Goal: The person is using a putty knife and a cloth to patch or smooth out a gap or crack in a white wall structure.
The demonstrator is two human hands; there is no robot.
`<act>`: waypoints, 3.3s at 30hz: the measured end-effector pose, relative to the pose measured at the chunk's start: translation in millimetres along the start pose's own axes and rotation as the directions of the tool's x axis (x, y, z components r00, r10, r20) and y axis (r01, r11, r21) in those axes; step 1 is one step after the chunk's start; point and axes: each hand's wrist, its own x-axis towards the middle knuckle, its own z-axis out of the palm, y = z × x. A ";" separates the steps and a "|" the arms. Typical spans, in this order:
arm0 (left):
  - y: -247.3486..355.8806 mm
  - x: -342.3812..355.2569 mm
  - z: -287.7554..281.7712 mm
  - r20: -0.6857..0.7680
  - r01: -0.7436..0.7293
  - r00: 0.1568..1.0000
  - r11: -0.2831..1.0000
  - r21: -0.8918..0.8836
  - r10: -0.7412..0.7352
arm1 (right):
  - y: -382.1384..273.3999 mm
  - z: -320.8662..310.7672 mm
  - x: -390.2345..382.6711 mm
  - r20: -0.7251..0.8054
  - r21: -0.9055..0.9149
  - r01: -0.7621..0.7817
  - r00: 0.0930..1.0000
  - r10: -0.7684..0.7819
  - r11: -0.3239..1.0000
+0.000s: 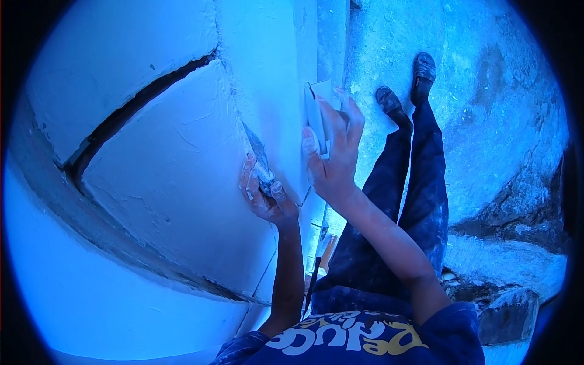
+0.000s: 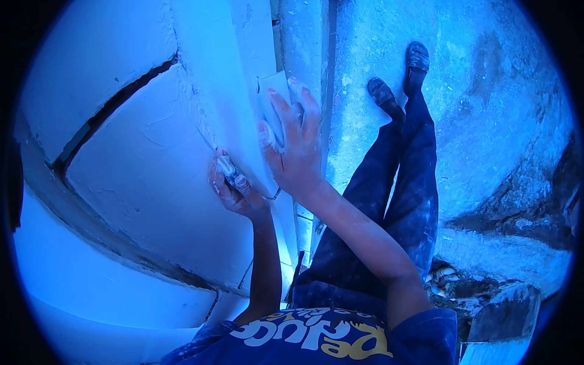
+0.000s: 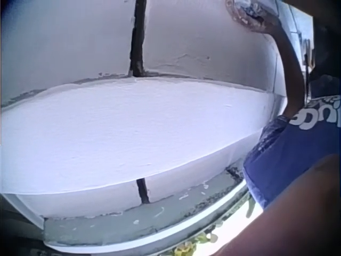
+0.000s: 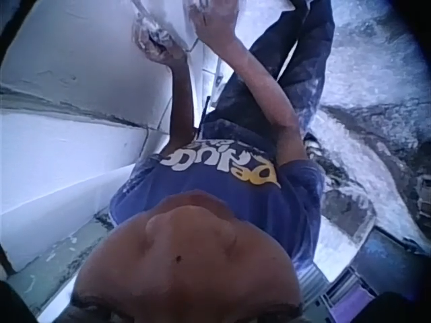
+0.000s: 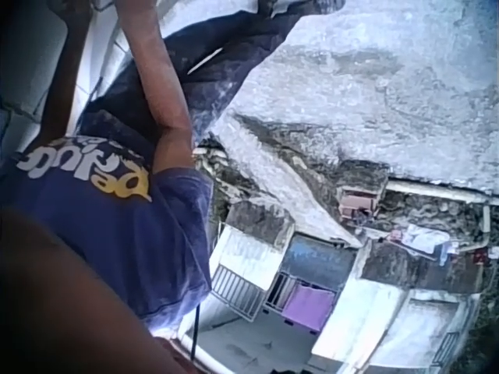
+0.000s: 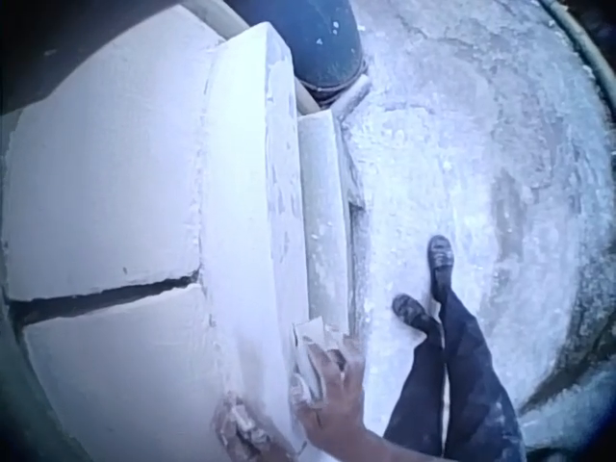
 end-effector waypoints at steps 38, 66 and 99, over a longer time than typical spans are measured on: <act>4.6 4.4 1.1 0.020 0.005 1.000 1.000 -0.024 -0.005 | 0.6 5.6 24.9 -0.042 0.198 0.114 0.993 -0.108 0.974; 18.1 5.0 2.1 0.069 0.070 0.995 0.998 0.008 -0.070 | 0.2 -6.7 -8.0 0.015 0.273 0.008 1.000 -0.012 0.962; -3.5 2.2 4.6 0.017 -0.067 0.998 0.996 -0.051 0.068 | 2.7 -7.3 4.0 -0.099 0.154 0.215 0.974 -0.202 0.964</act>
